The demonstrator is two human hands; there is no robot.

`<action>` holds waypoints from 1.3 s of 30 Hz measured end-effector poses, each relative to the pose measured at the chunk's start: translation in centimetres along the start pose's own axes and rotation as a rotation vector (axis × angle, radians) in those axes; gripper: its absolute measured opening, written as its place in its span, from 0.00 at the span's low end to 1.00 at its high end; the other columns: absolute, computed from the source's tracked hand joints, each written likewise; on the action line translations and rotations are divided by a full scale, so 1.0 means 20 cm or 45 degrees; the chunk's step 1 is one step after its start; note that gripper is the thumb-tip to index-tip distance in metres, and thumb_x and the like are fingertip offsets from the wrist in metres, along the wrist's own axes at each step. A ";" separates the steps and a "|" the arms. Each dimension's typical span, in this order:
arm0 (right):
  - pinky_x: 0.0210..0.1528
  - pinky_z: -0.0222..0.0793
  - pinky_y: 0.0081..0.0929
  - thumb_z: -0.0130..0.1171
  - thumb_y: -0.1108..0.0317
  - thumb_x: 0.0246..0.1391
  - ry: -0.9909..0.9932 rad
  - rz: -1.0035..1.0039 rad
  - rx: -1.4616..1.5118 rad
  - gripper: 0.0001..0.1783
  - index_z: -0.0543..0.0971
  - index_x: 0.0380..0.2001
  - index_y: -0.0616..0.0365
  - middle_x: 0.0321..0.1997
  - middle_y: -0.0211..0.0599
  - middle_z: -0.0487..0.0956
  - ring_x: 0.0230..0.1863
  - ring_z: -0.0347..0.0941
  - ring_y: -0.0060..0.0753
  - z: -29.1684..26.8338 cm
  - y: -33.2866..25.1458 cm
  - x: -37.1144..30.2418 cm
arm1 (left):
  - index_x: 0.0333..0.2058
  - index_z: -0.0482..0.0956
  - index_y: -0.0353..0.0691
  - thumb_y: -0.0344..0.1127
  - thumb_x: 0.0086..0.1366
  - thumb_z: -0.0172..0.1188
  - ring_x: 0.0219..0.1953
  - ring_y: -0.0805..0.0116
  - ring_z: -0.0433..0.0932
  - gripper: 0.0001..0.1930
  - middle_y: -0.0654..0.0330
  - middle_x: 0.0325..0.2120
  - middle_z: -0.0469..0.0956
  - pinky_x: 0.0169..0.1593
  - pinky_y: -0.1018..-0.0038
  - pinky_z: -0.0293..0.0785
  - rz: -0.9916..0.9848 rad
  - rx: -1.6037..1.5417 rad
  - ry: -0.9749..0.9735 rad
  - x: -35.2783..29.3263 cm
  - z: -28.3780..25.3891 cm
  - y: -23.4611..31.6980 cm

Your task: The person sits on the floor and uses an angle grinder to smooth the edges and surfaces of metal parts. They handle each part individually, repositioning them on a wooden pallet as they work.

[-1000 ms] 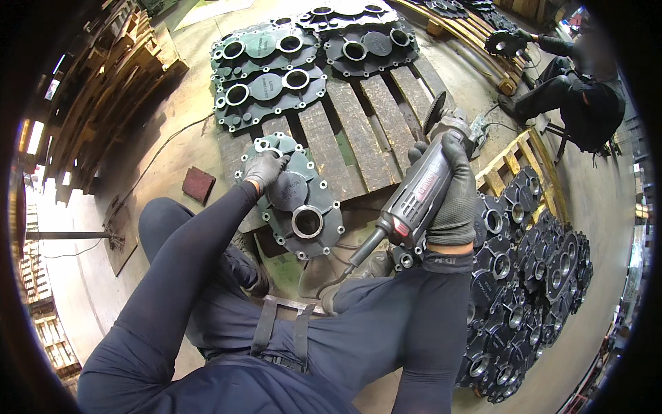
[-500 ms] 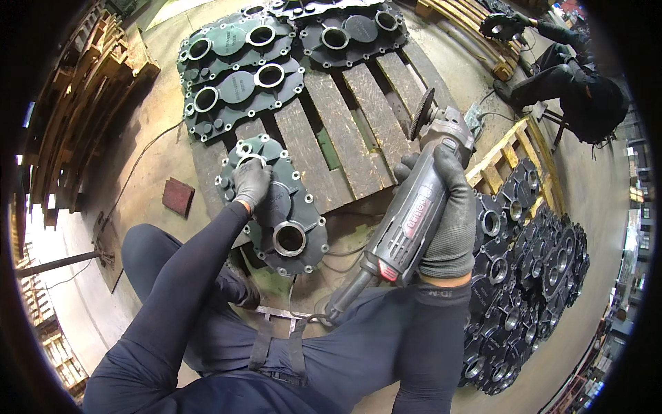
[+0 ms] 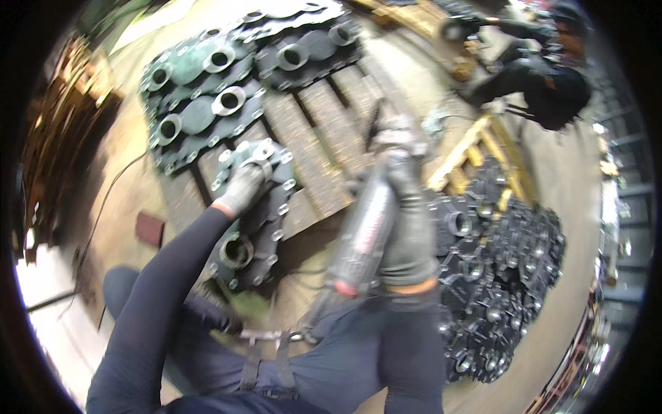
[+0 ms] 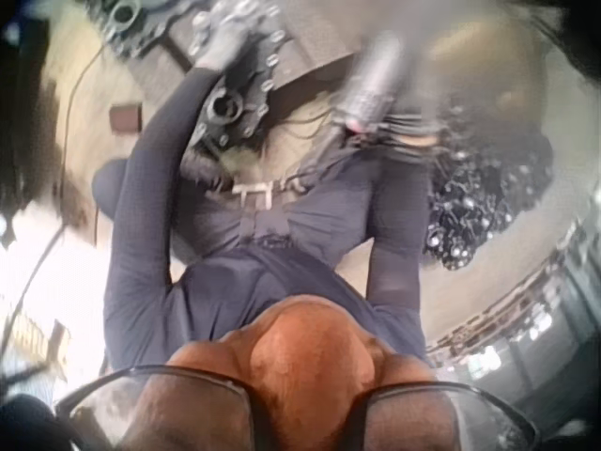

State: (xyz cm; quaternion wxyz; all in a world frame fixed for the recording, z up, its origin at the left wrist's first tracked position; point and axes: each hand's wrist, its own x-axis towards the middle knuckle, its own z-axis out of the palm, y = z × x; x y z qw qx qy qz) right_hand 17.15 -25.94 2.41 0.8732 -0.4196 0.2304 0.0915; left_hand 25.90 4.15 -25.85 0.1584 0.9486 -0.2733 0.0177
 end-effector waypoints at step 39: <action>0.32 0.85 0.30 0.65 0.52 0.61 0.016 -0.086 -0.294 0.29 0.76 0.48 0.72 0.38 0.52 0.83 0.29 0.83 0.37 0.13 0.08 -0.09 | 0.73 0.61 0.46 0.41 0.72 0.49 0.73 0.52 0.62 0.31 0.48 0.74 0.56 0.74 0.46 0.53 0.360 0.347 -0.407 -0.70 -0.04 0.83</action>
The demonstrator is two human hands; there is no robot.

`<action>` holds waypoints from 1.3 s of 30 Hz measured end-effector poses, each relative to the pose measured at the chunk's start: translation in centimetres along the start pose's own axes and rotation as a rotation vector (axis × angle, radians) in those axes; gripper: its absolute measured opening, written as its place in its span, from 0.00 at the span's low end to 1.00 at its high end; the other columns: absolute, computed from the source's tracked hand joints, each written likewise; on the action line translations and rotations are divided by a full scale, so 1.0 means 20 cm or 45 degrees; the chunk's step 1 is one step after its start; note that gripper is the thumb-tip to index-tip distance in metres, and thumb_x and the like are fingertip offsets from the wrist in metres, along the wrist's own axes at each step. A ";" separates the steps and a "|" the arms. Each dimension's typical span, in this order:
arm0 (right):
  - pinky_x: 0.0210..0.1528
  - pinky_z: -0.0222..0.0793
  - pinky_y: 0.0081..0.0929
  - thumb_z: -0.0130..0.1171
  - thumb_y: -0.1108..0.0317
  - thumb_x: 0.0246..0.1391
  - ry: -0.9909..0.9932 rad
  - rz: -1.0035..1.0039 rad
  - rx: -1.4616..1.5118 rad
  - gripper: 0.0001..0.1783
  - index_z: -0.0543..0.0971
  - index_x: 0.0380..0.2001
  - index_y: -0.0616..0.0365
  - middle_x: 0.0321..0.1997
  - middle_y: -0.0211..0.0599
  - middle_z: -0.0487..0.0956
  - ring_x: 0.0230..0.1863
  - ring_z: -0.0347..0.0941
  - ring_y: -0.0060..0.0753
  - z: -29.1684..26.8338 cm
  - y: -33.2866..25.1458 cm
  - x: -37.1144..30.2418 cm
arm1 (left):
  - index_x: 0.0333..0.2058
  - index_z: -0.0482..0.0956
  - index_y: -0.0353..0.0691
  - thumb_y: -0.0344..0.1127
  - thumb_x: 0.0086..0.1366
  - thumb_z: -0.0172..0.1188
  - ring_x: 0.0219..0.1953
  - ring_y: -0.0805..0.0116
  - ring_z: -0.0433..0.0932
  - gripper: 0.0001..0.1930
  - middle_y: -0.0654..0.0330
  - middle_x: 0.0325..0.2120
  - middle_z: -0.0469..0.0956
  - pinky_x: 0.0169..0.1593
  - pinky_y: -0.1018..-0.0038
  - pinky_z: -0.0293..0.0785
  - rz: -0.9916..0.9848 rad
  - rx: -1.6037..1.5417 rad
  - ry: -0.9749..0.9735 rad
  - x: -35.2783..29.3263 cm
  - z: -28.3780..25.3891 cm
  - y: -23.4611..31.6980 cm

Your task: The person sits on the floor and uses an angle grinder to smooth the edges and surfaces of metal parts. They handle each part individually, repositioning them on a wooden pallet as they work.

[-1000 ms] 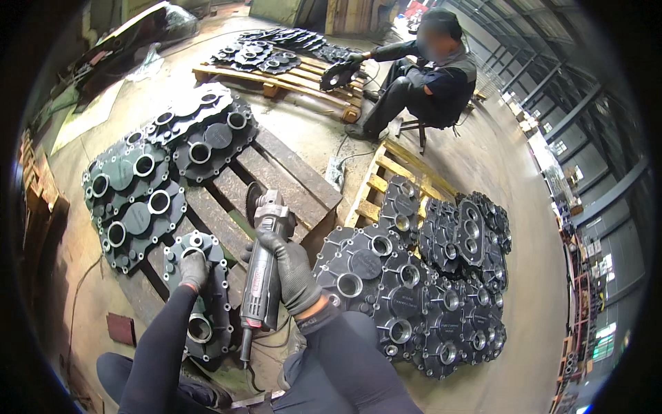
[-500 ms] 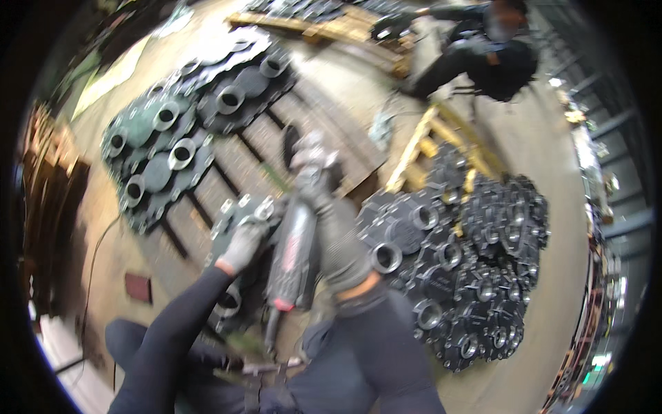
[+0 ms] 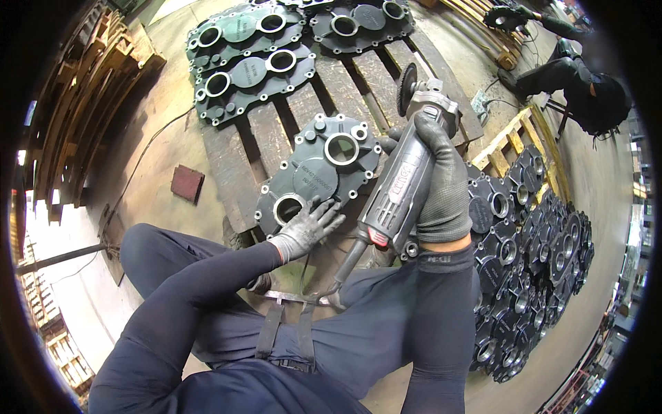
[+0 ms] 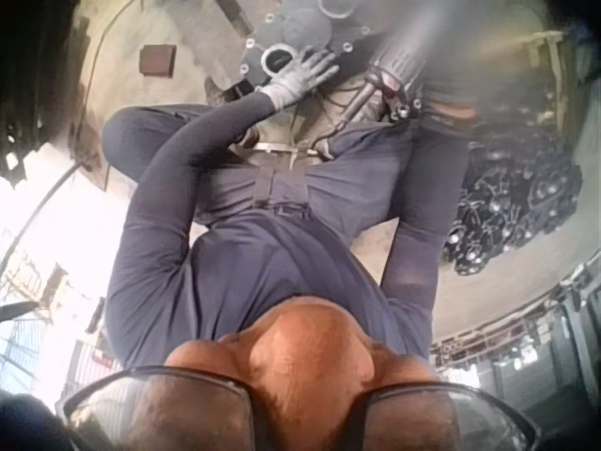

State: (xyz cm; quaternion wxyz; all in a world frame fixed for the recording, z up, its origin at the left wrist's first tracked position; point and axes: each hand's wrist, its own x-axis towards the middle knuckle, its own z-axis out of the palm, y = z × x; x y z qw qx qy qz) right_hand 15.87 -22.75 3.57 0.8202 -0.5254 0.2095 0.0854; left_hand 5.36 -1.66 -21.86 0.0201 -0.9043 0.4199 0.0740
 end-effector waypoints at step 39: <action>0.38 0.81 0.26 0.63 0.49 0.63 0.095 -0.088 -0.299 0.29 0.78 0.51 0.68 0.37 0.44 0.84 0.36 0.84 0.33 -0.05 0.11 0.06 | 0.43 0.86 0.50 0.34 0.68 0.52 0.49 0.58 0.84 0.13 0.57 0.38 0.86 0.52 0.60 0.75 -0.584 -0.344 -0.028 0.60 -0.17 -0.50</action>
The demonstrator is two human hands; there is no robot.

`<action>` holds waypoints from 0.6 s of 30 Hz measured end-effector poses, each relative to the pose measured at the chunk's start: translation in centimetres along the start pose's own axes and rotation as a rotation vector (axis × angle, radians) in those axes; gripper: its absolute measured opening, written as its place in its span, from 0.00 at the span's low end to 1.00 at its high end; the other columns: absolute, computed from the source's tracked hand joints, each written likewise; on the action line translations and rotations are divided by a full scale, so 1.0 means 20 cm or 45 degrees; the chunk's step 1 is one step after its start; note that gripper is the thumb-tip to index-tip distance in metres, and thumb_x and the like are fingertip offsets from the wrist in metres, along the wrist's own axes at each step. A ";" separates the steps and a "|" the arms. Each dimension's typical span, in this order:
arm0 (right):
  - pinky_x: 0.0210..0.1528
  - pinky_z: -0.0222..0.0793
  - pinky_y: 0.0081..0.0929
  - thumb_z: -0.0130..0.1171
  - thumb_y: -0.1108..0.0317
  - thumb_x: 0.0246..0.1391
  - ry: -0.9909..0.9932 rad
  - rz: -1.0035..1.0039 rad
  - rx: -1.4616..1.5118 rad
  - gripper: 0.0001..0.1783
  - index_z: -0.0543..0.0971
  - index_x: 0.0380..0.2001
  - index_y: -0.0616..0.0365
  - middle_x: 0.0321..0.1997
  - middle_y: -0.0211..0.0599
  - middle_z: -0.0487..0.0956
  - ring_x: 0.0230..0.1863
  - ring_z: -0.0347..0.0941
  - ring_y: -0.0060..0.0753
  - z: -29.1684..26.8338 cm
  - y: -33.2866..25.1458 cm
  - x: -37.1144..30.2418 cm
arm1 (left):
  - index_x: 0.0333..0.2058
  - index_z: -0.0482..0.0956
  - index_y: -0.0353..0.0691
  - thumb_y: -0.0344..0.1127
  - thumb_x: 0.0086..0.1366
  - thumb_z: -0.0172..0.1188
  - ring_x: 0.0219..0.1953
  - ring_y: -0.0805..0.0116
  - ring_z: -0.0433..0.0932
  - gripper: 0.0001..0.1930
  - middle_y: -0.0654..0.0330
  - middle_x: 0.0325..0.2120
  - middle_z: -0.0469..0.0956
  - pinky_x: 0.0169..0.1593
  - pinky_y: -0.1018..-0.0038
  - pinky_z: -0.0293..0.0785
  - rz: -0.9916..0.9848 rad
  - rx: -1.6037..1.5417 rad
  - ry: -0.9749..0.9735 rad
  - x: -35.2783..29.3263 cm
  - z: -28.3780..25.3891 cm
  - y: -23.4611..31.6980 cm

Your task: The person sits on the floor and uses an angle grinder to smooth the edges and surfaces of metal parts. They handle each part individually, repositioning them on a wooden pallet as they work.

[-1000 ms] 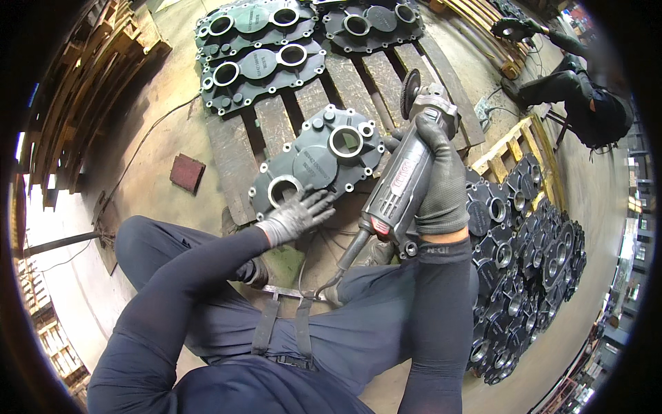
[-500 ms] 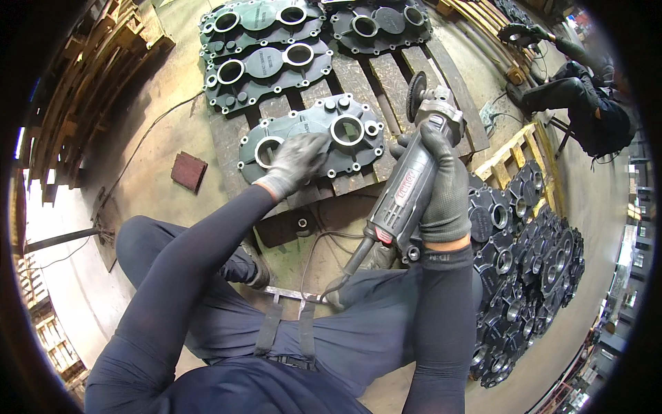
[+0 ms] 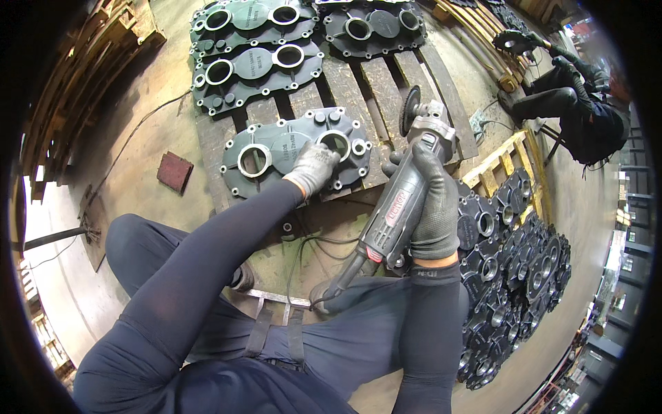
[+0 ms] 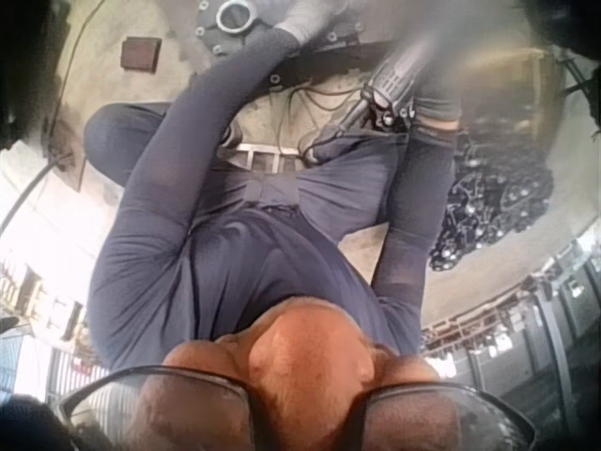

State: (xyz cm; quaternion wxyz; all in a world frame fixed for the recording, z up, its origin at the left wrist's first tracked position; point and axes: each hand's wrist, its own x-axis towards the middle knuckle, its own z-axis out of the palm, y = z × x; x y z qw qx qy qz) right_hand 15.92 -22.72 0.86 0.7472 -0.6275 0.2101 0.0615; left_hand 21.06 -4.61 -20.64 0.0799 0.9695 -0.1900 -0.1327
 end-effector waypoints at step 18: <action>0.39 0.82 0.29 0.66 0.56 0.62 -0.162 -0.273 0.341 0.24 0.78 0.48 0.69 0.39 0.45 0.84 0.34 0.84 0.33 0.01 0.03 -0.08 | 0.68 0.61 0.30 0.55 0.64 0.71 0.47 0.71 0.79 0.46 0.52 0.47 0.79 0.53 0.74 0.77 0.085 -1.836 -0.423 -0.72 -1.05 0.43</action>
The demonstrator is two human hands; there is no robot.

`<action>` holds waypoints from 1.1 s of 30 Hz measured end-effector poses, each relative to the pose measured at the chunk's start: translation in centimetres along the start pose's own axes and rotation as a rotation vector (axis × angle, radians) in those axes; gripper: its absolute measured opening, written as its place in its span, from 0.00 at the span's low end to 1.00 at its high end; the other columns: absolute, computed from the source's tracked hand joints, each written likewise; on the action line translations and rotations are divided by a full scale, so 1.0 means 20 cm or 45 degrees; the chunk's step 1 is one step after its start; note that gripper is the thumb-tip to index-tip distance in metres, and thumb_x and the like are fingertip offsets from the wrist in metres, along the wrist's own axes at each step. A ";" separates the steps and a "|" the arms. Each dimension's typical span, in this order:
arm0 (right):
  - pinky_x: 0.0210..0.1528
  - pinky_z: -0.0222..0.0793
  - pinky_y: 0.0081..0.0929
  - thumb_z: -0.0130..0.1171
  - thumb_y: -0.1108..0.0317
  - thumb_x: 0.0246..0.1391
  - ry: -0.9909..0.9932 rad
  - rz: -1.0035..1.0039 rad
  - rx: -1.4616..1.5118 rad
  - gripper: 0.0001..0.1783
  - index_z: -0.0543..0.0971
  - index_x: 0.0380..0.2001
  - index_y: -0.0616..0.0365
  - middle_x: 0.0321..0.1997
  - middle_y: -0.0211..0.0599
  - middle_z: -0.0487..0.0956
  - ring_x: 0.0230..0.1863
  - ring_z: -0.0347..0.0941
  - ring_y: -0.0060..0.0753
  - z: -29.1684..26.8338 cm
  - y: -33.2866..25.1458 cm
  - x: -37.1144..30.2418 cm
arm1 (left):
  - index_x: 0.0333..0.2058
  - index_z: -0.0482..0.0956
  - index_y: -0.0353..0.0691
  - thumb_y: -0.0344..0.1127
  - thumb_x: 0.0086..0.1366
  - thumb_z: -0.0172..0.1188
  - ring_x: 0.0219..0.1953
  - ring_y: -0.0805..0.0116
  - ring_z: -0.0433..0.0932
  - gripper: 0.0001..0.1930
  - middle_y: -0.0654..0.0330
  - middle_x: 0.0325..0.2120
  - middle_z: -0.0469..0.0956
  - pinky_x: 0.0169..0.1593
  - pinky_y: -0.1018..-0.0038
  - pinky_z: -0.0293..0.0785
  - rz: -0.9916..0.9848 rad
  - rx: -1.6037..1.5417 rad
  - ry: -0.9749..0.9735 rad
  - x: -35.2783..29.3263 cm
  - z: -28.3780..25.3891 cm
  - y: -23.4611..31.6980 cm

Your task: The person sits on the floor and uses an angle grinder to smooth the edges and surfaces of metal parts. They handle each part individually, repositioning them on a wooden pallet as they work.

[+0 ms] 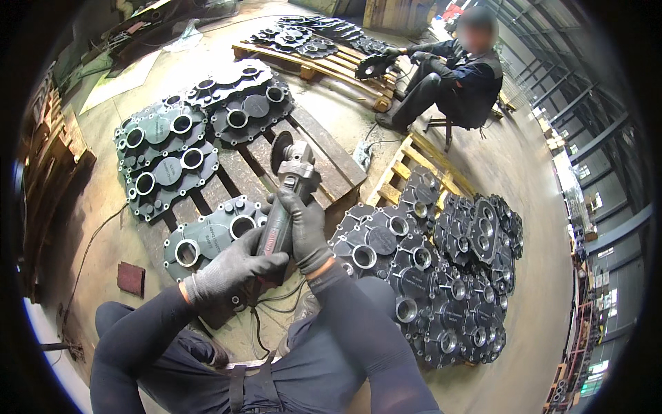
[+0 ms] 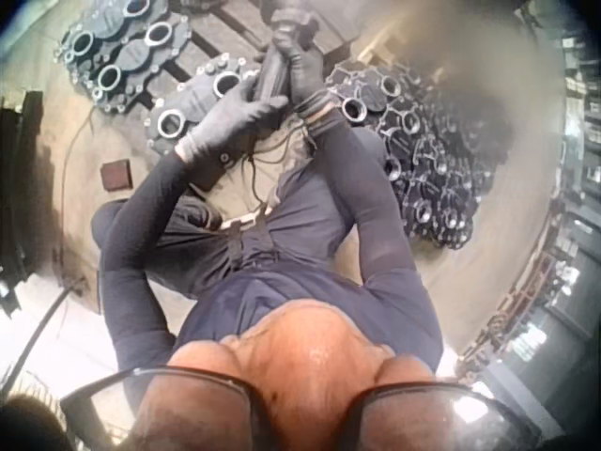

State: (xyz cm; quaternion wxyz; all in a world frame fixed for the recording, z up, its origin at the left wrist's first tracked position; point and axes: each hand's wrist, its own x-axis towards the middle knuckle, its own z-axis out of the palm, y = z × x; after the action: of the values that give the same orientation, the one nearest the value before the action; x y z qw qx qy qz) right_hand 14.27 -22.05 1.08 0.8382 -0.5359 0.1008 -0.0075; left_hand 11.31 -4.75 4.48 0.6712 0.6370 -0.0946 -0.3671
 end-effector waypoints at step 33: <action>0.44 0.84 0.30 0.67 0.55 0.61 -0.041 0.275 0.060 0.25 0.77 0.49 0.67 0.44 0.42 0.83 0.42 0.84 0.33 0.13 0.15 0.15 | 0.72 0.48 0.26 0.56 0.59 0.71 0.61 0.44 0.76 0.57 0.34 0.59 0.73 0.64 0.59 0.72 0.159 0.460 0.403 0.04 -0.11 -0.19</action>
State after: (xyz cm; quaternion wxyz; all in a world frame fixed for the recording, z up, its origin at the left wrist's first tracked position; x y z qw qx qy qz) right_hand 17.32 -18.87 -1.01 0.8481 -0.5020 0.1443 0.0889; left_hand 11.81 -3.20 0.39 0.5744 0.7891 -0.0915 -0.1975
